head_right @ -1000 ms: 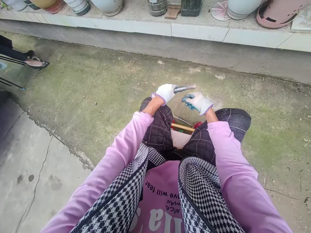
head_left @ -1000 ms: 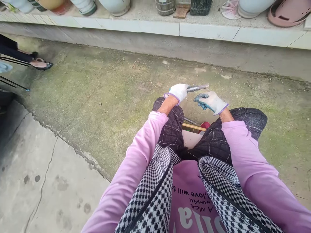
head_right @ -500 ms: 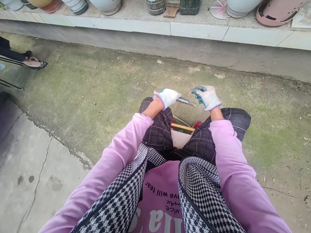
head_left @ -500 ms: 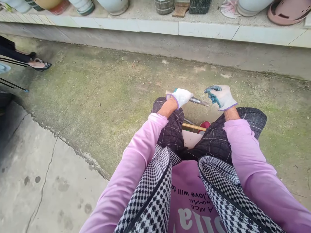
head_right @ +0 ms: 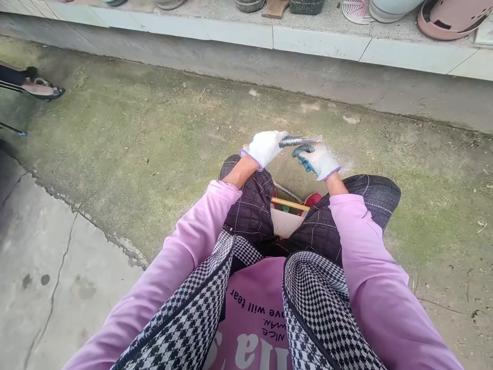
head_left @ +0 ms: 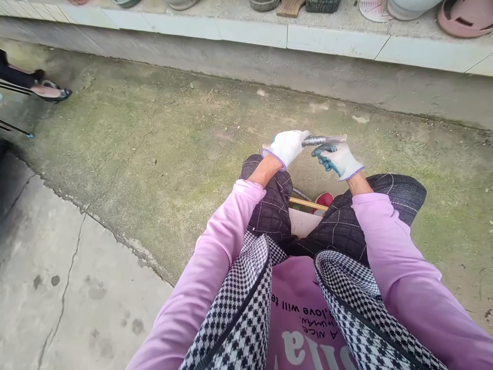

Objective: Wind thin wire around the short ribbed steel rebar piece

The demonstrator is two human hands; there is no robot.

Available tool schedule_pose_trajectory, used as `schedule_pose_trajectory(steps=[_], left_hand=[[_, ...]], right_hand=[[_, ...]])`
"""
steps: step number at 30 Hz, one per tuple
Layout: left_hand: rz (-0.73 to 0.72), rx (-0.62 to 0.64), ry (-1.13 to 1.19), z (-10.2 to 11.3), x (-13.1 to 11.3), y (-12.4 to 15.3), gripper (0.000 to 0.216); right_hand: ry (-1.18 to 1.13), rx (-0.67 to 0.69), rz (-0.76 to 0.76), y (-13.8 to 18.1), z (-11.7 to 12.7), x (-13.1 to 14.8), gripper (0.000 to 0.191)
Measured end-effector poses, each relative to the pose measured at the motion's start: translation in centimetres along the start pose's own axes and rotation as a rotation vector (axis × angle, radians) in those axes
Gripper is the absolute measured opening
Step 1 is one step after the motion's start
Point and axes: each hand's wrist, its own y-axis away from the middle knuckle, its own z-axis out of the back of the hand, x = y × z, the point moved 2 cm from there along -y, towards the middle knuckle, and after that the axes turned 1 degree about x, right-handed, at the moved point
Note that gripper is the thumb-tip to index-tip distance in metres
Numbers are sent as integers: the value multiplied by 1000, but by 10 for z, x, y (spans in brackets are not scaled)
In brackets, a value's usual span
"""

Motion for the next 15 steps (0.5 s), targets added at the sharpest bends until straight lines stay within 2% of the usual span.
schedule_pose_trajectory(steps=[4,9,15], left_hand=[[51,-1,-21,-3,3,-3,55],[65,28,-82,-11,6,-5,56],[-70,113,-163,-22,2,-2,49]], right_hand=[[17,35,36,15,-12,2,7],[-18,27,98,27,-16,4,17],[80,-10,114,27,2,-1,11]])
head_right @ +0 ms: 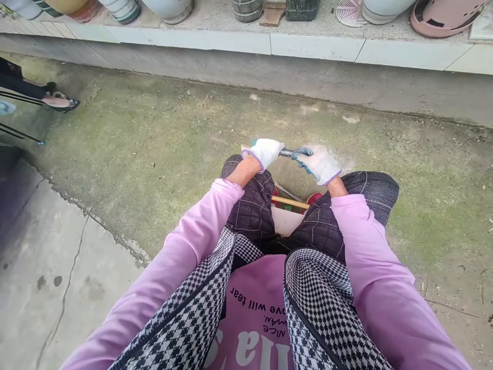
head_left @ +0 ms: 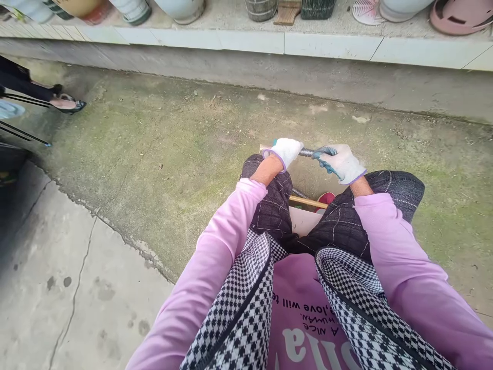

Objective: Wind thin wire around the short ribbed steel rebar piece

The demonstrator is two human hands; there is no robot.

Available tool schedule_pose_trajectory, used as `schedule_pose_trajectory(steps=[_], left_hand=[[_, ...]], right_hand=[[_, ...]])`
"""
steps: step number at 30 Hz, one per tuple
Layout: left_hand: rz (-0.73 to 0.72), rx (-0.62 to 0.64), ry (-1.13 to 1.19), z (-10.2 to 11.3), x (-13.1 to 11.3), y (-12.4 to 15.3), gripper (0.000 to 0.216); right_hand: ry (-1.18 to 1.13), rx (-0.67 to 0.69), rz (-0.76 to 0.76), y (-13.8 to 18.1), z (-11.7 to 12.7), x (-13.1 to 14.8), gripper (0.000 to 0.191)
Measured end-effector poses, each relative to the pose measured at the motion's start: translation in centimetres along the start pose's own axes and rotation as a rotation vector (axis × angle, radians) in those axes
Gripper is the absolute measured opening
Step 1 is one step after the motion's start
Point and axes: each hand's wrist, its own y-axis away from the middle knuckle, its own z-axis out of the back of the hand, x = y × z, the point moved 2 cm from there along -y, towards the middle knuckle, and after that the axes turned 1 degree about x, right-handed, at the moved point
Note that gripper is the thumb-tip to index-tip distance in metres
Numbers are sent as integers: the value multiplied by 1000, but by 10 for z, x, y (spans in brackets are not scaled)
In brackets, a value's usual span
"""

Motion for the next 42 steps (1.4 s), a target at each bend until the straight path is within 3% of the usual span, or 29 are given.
schedule_pose_trajectory(steps=[7,12,16,20,25,30,35,38,42], left_hand=[[-136,11,-52,5,-8,12,53],[-154,-26,0,7,-7,11,52],[-126,-94,162,6,-2,2,43],[-45,-157,455,13,4,-2,38],[106,-111,1007,24,5,3,45],[108,-122,1505,32,8,7,50],[189,-247,1941,34,22,9,60],[275,-326,2100,35,28,10,52],[367,-448,2181,34,28,9,43]], right_hand=[[100,-108,46,-13,27,-6,5],[-32,-66,-1,-20,37,-5,7],[-184,-71,30,-23,36,-3,20],[-274,-91,8,-30,20,-3,29],[-341,-70,-19,-39,1,-6,24],[-371,-61,19,-43,-1,-7,20],[-426,-103,79,-45,0,-14,27],[-356,-159,57,-49,3,-25,25],[-16,-354,98,-51,10,-30,17]])
